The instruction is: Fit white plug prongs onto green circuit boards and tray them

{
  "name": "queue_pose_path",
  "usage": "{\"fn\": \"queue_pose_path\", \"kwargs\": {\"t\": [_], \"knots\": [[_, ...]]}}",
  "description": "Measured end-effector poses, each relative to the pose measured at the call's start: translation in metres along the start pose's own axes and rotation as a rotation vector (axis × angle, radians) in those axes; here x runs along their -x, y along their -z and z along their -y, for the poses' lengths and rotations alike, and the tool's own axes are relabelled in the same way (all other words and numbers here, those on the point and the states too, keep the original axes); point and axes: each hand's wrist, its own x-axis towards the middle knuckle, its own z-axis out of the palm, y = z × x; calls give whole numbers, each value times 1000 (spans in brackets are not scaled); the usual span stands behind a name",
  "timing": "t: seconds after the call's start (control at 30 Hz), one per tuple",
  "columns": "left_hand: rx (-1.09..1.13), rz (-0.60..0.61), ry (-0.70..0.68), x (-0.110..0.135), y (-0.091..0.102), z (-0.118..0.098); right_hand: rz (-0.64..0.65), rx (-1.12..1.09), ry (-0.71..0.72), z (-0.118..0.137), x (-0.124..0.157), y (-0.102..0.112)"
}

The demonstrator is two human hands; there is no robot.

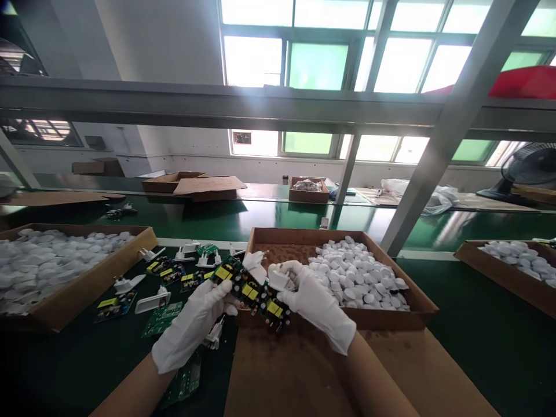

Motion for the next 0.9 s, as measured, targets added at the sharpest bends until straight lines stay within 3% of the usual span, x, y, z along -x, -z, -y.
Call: {"fn": "queue_pose_path", "kwargs": {"t": [0.17,0.3,0.4,0.6,0.67,0.9], "knots": [[1,17,-11,-1,2,2,-23,-62,-11,-9,-2,1],[-43,36,-15,-2,4,2,-224,-168,57,-7,-3,0],[-75,33,-18,-1,4,3,-348,-142,83,9,-4,-5],[-87,26,-48,3,2,4,-144,273,-2,52,-5,-26],[-67,35,-50,4,2,5,-106,318,-5,59,-4,-31],[-49,94,-65,7,-1,3,-3,-216,-130,50,-9,-23]]}}
